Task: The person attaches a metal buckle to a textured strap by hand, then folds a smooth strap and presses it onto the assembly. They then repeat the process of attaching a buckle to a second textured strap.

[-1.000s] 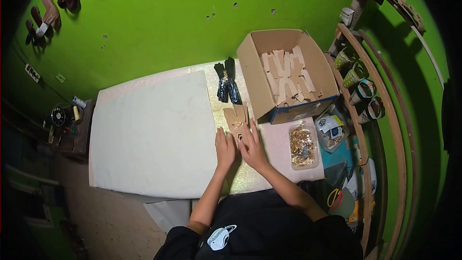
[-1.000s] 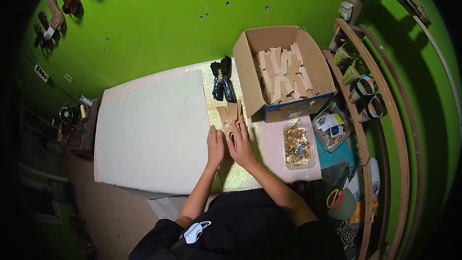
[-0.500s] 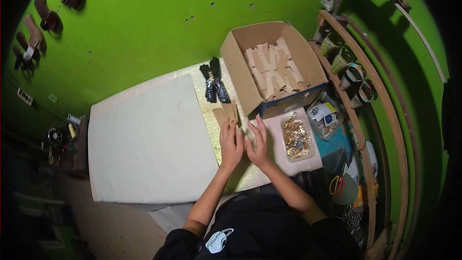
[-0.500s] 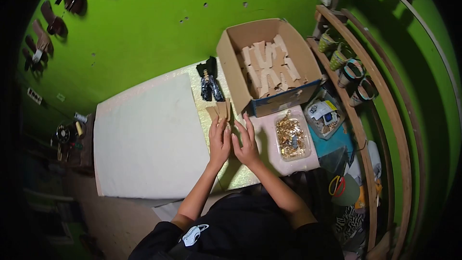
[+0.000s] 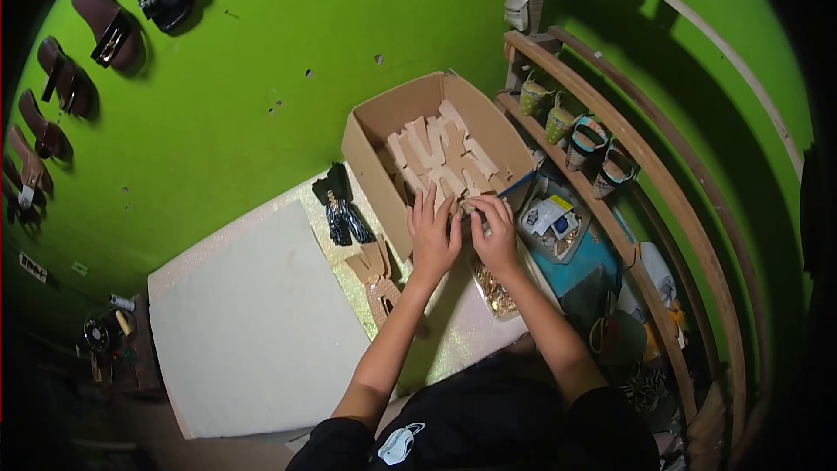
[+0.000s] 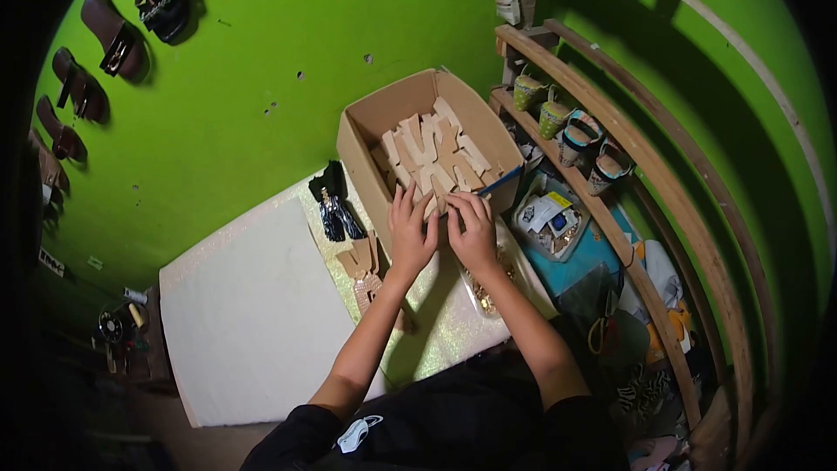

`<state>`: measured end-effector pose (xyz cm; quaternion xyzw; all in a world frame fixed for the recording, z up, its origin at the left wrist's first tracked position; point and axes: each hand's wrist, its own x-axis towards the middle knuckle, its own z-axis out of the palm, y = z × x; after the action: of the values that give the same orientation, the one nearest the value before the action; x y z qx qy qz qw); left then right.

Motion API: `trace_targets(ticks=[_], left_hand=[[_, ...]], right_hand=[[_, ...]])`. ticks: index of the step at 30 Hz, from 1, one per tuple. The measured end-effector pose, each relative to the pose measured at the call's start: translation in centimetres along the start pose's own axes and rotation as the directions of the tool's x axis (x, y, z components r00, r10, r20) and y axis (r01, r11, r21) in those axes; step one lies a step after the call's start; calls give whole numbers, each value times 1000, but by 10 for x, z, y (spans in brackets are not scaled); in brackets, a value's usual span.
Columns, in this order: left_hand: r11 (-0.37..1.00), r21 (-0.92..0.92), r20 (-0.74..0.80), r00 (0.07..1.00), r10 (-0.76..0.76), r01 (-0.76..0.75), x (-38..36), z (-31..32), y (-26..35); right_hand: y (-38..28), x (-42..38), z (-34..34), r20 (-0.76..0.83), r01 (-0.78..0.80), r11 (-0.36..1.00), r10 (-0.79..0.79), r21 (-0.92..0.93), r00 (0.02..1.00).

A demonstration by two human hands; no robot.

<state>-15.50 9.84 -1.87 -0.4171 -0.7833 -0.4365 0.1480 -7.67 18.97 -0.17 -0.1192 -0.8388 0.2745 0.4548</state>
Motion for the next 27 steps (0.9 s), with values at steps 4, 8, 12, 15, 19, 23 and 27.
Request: trace_targets(ticks=[4, 8, 12, 15, 19, 23, 27], left_hand=[[984, 158, 39, 995, -91, 84, 23, 22, -7], [943, 288, 53, 980, -193, 170, 21, 32, -13], [920, 356, 80, 975, -206, 165, 23, 32, -9], [916, 368, 112, 971, -212, 158, 23, 31, -8], [902, 410, 203, 951, -234, 134, 27, 23, -2], [903, 405, 211, 946, -248, 146, 25, 27, -5], [935, 300, 191, 949, -251, 187, 25, 26, -13]], right_hand=[[29, 40, 6, 246, -106, 993, 118, -61, 962], [70, 76, 32, 543, -106, 869, 392, -483, 743], [107, 101, 64, 614, -12, 713, 612, -701, 499], [142, 101, 87, 624, 12, 624, 780, -781, 34], [144, 99, 92, 650, 2, 651, 758, -759, -46], [161, 87, 99, 565, -63, 597, 784, -800, 258], [114, 92, 59, 506, -208, 916, 367, -344, 781]])
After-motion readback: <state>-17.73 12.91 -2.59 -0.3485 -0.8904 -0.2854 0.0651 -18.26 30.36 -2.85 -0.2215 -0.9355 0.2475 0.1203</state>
